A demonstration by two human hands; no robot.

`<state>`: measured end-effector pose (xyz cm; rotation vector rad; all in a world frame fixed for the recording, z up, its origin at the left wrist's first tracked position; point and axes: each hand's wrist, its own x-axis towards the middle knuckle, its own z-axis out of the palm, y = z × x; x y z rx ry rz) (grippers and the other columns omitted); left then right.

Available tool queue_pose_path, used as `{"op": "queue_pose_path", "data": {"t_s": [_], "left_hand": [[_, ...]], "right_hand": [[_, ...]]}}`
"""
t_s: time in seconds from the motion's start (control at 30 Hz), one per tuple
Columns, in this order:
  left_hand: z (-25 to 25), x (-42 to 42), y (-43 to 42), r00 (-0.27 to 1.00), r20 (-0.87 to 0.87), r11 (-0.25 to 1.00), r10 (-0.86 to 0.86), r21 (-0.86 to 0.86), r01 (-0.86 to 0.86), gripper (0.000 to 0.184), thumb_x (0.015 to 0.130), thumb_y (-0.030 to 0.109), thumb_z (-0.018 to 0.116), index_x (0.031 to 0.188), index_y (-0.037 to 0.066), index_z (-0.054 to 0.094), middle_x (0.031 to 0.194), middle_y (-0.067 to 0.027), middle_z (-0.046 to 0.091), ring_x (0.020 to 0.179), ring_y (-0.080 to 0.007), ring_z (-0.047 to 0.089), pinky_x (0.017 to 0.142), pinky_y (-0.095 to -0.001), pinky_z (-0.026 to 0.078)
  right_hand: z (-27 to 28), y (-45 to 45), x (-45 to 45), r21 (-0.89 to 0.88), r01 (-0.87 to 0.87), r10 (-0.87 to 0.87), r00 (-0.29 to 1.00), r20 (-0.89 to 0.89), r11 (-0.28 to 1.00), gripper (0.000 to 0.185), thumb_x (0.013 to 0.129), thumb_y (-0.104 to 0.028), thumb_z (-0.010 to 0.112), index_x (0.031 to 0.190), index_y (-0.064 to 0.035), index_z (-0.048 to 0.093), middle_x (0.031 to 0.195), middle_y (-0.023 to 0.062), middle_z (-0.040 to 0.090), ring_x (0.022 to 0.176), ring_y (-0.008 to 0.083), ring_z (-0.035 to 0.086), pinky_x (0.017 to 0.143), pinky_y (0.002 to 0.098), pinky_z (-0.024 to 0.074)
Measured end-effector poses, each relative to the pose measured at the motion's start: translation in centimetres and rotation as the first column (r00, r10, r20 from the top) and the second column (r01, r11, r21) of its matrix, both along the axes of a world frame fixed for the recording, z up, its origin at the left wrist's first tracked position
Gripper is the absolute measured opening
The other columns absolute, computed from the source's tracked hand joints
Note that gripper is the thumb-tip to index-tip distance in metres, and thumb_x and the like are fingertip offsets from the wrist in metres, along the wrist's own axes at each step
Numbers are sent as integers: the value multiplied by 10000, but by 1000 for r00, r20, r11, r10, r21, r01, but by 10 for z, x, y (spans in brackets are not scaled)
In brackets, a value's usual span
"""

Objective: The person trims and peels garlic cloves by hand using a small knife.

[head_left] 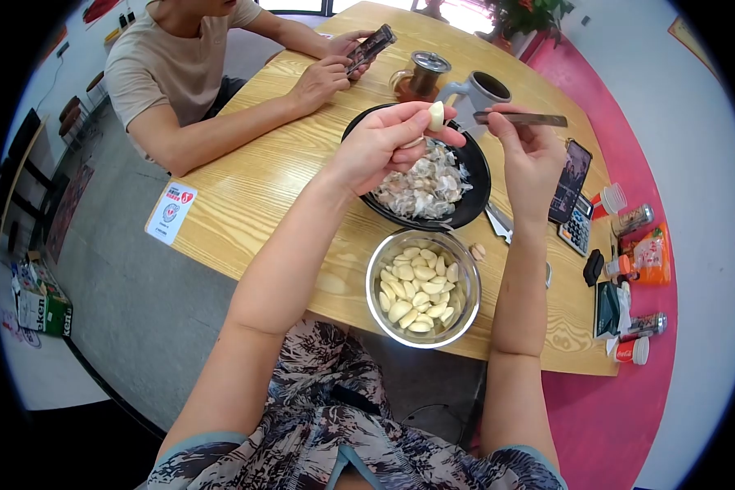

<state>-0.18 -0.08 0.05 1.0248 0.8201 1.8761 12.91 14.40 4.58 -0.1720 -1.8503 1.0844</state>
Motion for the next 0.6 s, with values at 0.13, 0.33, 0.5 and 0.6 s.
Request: {"op": "queue_pose_path", "data": {"t_s": [0.13,0.33,0.5,0.6], "left_hand": [[11,6,-12,975,-205,996,-81,-53,72,283,930,207,595,1144,26,638,935,-85,695,554,16,360,451,-135,268],[15,12,-18,697,-599,911,-394,-352,213,312,882,173,648,1151,14,658,827,-30,684,800,-79,614,744,-226,480],[2,-5,-8,942,-330,972,-53,-235,-27,251,912,238,606,1065,58,689,759,33,636,541,-3,374,479,-156,304],[-4,-18,-3,980,-72,953,185,-230,-197,369,942,315,568,1174,33,623,923,9,618,578,-4,369,466,-154,272]], "right_hand": [[-8,18,-2,-89,-63,82,971,224,994,118,815,-40,677,910,29,665,819,63,682,768,105,633,706,234,492],[-28,25,-4,-43,-235,213,767,605,971,154,782,-43,676,916,31,664,804,84,682,760,137,648,721,268,506],[-35,20,-11,17,-279,166,620,767,960,152,801,-14,639,950,7,662,807,56,667,735,117,609,665,289,495],[-44,26,-14,-33,-275,201,611,765,961,202,771,-33,680,960,37,659,795,100,681,778,124,652,674,287,500]]}}
